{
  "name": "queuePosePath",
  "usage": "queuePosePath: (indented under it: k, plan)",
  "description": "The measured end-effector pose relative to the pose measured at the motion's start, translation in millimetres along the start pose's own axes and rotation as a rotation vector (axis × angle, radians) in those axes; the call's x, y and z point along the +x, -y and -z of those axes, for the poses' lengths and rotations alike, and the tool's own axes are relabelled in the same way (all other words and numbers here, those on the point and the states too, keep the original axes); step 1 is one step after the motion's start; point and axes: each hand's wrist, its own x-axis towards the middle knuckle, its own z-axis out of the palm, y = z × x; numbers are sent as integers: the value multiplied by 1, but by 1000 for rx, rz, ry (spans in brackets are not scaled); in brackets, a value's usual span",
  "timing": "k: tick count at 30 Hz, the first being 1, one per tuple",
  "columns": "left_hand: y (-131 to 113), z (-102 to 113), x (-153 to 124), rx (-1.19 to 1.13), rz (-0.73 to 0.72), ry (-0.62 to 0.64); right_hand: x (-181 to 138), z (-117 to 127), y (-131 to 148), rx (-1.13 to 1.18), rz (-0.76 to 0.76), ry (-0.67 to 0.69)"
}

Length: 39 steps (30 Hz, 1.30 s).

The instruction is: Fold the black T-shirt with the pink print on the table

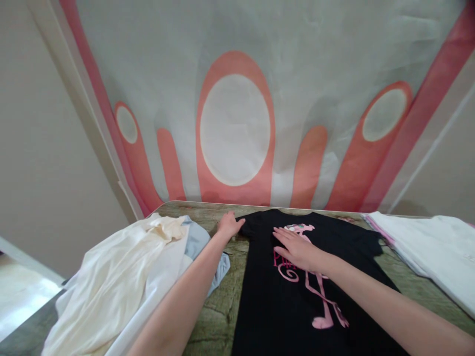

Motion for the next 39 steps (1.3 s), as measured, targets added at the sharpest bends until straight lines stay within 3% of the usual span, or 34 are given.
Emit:
queuePosePath:
  k: [6, 13, 16, 20, 22, 25, 29, 32, 34, 39]
  plan:
    - [-1, -5, -5, 14, -13, -37, 24, -14, 20, -23, -43, 3]
    - [-3, -2, -4, -12, -17, -74, 18, -21, 16, -63, -89, 14]
    - [-4, -3, -3, -42, -55, -118, 7, -13, -3, -122, -205, -2]
    - [-4, -6, 0, -64, -88, -148, -19, -2, -46, -196, -593, -16]
    - [-3, -8, 2, -72, -101, -155, -33, 1, -67, -229, -713, -12]
    - [-3, -11, 4, -90, -107, -165, -49, 1, -90, -265, -719, 27]
    - [-3, -10, 4, -122, -143, -217, -55, -3, -100, -263, -697, 21]
    - [-10, -2, -1, -144, -241, -312, -50, -3, -101, -254, -689, 12]
    - [-22, 6, -7, -136, -366, -307, -46, -1, -103, -240, -686, 26]
    - [-74, 15, -47, -73, -773, 47, -36, 5, -106, -224, -695, 29]
